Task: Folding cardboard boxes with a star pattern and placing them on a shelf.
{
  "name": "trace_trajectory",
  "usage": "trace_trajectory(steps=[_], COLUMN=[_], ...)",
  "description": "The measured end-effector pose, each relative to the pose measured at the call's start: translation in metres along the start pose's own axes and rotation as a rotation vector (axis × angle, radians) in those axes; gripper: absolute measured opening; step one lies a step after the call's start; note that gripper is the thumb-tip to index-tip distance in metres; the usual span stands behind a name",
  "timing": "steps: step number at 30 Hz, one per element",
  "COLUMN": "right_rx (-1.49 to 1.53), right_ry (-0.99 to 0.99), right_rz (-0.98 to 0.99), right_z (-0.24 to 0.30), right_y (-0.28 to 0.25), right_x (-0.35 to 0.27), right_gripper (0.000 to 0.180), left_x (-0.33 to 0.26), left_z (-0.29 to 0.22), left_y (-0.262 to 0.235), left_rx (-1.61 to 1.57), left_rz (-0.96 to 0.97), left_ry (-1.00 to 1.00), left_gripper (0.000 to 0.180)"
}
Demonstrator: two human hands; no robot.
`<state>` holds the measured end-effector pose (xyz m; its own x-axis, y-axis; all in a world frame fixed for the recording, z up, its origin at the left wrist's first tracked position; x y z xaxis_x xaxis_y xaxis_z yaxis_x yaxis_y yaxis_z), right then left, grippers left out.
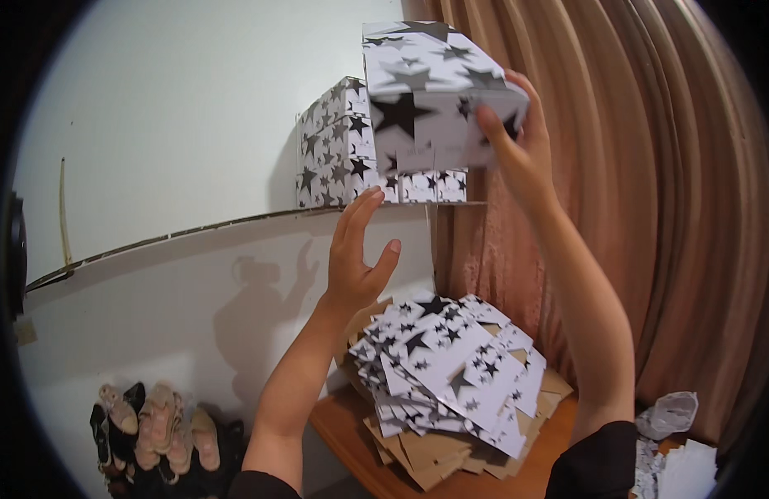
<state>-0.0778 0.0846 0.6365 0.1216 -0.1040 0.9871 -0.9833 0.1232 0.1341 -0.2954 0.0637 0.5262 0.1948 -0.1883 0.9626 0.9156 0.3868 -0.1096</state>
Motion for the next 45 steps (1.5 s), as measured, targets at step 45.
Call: trace_trajectory(steps=[45], right_rx=[-0.159], right_ry=[0.641], right_rz=[-0.418], right_z=[-0.165], right_y=[0.193], right_x=[0.173], right_gripper=[0.02], left_x=[0.165], left_z=[0.217], left_y=[-0.035], left_rx=[0.123], left_rz=[-0.498], left_ry=[-0.012], left_gripper=[0.069])
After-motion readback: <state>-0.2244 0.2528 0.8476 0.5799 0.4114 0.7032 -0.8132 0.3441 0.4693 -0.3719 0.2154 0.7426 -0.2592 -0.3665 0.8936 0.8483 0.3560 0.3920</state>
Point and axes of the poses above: each hand's wrist, its own x-axis towards the middle knuckle, its own y-axis out of the palm, z = x × y, the point moved 5 cm from there along x, towards the middle knuckle, and after that the axes turned 11 degrees about -x, right-handed, at the moved point
